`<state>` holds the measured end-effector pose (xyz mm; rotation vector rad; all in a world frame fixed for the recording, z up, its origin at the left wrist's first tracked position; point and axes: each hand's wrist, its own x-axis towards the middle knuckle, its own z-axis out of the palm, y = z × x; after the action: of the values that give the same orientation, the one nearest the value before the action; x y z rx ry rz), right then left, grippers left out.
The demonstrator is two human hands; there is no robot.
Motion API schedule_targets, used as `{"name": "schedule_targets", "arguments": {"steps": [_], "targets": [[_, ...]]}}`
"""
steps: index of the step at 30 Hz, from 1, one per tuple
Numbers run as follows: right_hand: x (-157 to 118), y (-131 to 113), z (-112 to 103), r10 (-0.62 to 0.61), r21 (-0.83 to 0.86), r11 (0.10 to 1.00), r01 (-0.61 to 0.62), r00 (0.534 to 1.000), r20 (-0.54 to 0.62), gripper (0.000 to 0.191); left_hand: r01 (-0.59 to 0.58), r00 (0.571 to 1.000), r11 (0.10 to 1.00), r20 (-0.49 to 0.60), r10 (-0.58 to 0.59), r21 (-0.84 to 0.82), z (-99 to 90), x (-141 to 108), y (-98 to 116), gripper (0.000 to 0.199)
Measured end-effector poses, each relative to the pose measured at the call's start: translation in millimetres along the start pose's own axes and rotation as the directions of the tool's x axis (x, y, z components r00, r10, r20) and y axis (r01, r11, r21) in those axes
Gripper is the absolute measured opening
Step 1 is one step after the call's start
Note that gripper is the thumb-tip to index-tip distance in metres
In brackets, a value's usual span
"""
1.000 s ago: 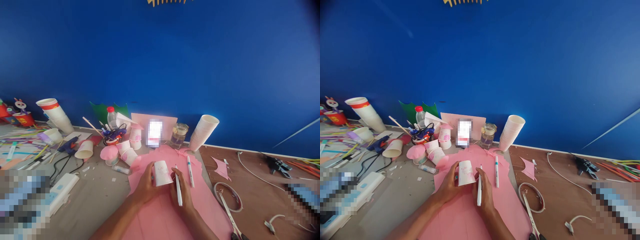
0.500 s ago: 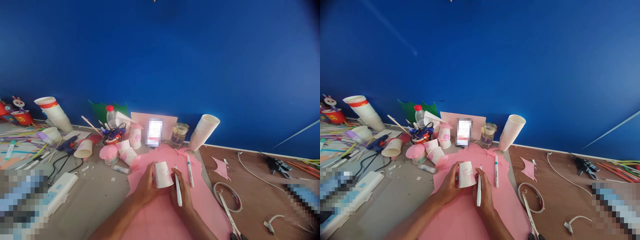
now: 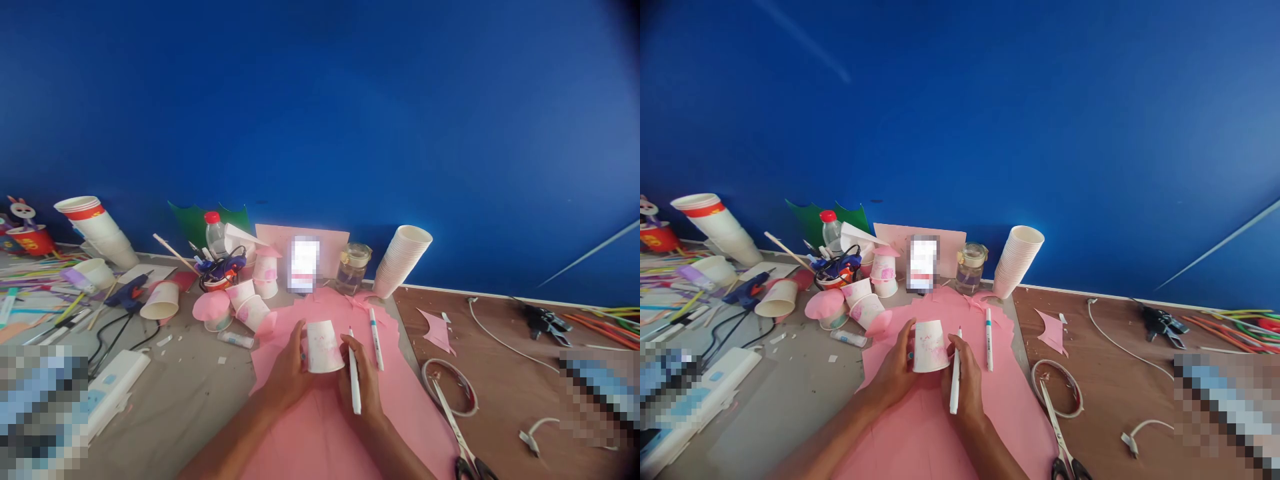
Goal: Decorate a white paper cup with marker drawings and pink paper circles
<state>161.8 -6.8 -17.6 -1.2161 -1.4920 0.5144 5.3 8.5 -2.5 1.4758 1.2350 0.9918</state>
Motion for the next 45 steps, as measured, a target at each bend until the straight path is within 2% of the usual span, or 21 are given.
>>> {"name": "schedule_targets", "arguments": {"steps": [4, 8, 11, 16, 18, 20, 24, 36, 45], "targets": [[-1, -3, 0, -0.044, 0.025, 0.999, 0.043, 0.999, 0.019, 0.035, -0.001, 0.999, 1.0, 0.046, 0.0, 0.016, -2.6, 1, 2, 0.072], [-2, -6, 0, -0.068, 0.068, 0.996, 0.061, 0.993, 0.101, 0.039, 0.053, 0.998, 0.995, -0.023, -0.055, -0.082, -6.5, 6, 1, 0.061], [-2, -8, 1, -0.04, 0.089, 0.996, 0.03, 0.993, 0.113, 0.039, 0.041, 0.998, 0.992, -0.044, -0.047, -0.122, -9.2, 9, 2, 0.055], [-2, -11, 2, 0.058, 0.099, 0.993, -0.061, 0.998, 0.029, 0.031, -0.011, 0.998, 0.992, -0.056, 0.004, -0.123, -11.1, 10, 11, 0.04], [-2, -11, 2, 0.05, 0.117, 0.991, -0.057, 0.997, 0.06, 0.033, -0.028, 0.998, 0.995, -0.061, 0.023, -0.097, -11.3, 9, 14, 0.037], [-2, -9, 1, 0.036, 0.124, 0.991, -0.048, 0.995, 0.096, 0.034, -0.032, 0.998, 0.997, -0.061, 0.028, -0.069, -11.6, 9, 15, 0.037], [-2, -6, 1, 0.034, 0.129, 0.991, -0.045, 0.996, 0.087, 0.032, -0.022, 0.998, 0.999, -0.057, 0.02, -0.037, -12.0, 9, 15, 0.038], [-2, -8, -1, 0.005, 0.165, 0.986, -0.027, 0.991, 0.132, 0.032, -0.005, 0.997, 0.997, -0.078, -0.001, -0.076, -11.5, 10, 13, 0.027], [-1, -10, 1, 0.004, 0.199, 0.98, -0.023, 0.995, 0.098, 0.027, -0.023, 0.998, 0.996, -0.062, 0.018, -0.081, -10.5, 8, 12, 0.024]]}}
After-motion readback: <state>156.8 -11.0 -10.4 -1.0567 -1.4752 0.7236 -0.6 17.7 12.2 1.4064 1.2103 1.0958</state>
